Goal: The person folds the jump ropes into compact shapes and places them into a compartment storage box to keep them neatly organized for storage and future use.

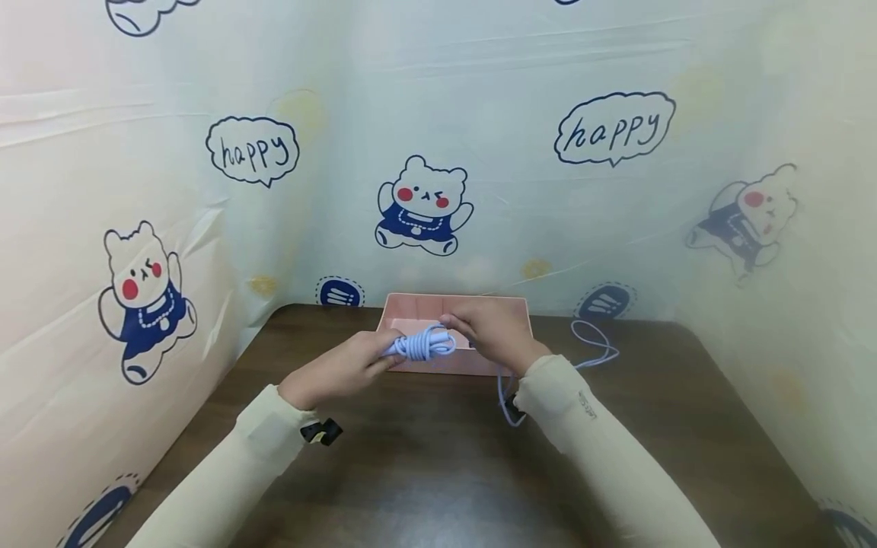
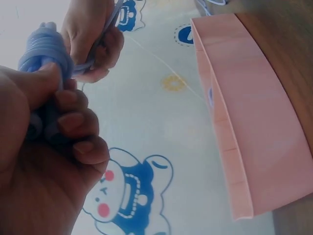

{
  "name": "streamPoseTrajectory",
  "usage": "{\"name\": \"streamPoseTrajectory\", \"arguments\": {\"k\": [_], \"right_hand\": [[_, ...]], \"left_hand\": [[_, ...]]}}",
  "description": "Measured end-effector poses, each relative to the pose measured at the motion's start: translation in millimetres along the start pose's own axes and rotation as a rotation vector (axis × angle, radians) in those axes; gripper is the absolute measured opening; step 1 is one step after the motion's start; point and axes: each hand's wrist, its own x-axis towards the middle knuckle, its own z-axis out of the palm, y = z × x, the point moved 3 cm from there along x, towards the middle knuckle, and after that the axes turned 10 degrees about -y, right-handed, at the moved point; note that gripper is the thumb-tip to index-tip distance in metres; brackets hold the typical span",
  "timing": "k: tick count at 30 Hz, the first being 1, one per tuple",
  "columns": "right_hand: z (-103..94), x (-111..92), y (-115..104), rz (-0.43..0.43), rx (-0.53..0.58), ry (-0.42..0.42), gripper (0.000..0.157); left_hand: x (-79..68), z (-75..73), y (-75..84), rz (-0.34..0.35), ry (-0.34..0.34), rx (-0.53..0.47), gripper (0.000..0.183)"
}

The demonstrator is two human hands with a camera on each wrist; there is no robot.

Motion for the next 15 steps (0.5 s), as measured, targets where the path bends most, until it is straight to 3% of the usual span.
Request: {"name": "streamPoseTrajectory", "arguments": {"k": [8,15], "right_hand": [[22.3,-0.7,-3.5,0.055,0.153,-0.099,0.007],[38.3,3.5,-12.5,0.013,0.157,-0.165,0.014]], "left_hand": [[0.4,1.9,-22.0,-0.07,0.097,-0.098,0.021],[3.1,4.9,-35.1,-0.087,0.178,-0.15,0.018]]}}
